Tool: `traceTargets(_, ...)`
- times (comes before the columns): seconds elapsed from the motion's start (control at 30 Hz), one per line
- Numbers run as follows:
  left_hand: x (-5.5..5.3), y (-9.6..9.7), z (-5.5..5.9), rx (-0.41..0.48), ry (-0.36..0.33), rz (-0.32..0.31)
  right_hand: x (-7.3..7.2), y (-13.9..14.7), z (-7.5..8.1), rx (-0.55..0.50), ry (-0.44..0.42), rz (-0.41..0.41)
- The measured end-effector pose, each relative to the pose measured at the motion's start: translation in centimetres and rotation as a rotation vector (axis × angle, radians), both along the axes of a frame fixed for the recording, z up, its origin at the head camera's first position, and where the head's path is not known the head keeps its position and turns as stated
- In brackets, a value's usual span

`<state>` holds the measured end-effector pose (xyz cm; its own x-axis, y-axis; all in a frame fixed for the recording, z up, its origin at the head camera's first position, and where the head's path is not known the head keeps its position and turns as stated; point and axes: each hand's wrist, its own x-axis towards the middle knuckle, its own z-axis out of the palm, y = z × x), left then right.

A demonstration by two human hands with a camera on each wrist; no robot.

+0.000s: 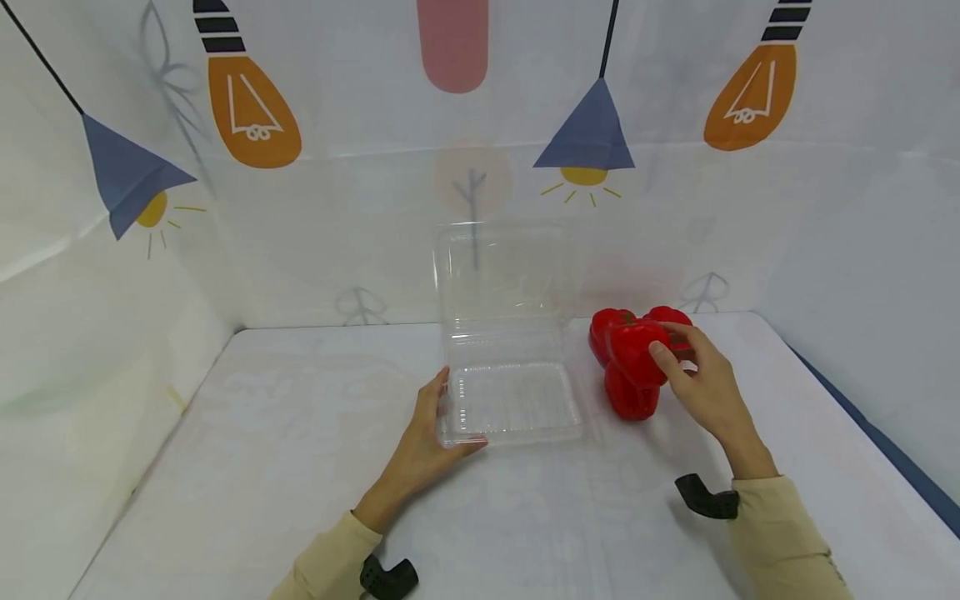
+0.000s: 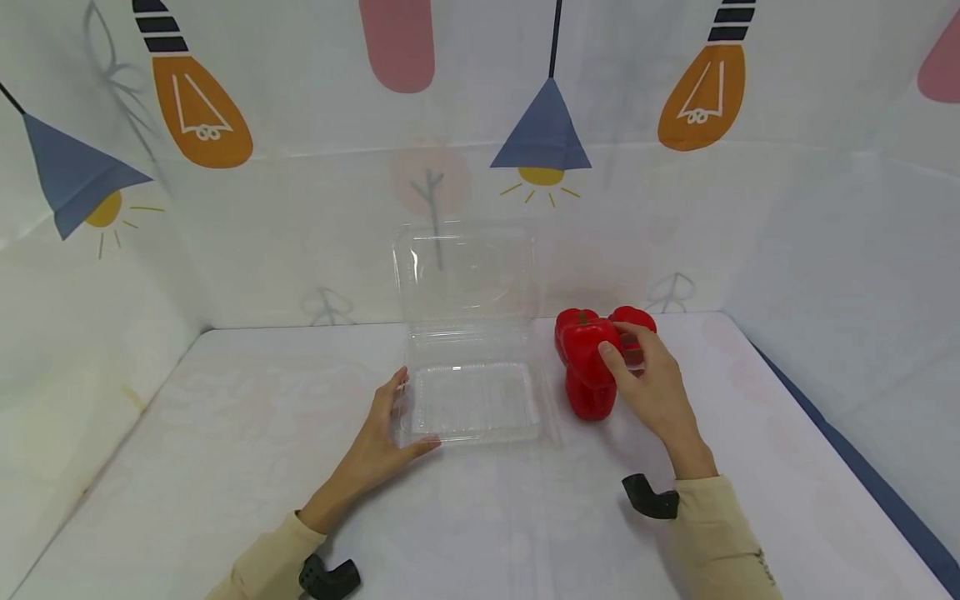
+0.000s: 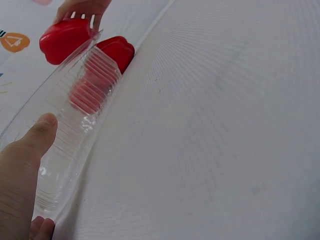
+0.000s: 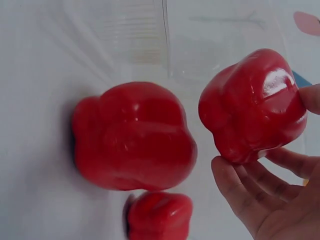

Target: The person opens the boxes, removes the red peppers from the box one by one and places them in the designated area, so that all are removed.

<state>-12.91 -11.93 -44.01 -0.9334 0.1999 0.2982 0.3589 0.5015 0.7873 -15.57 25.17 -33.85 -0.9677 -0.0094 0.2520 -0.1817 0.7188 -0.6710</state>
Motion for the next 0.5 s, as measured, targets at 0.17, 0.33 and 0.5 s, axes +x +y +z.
traceTargets(0.17,0.0,0.0,0.0,0.001,-0.003,-0.003,0.0,0.9,0.2,0.008,-0.026,-0.016)
traceTargets(0.33,0.0,0.0,0.0,0.001,0.0,-0.003,0.0,1.9,0.2,-0.002,-0.043,-0.02)
traceTargets(0.5,0.0,-0.1,0.0,0.007,0.001,-0.004,0.0,2.6,0.4,-0.009,-0.091,-0.033)
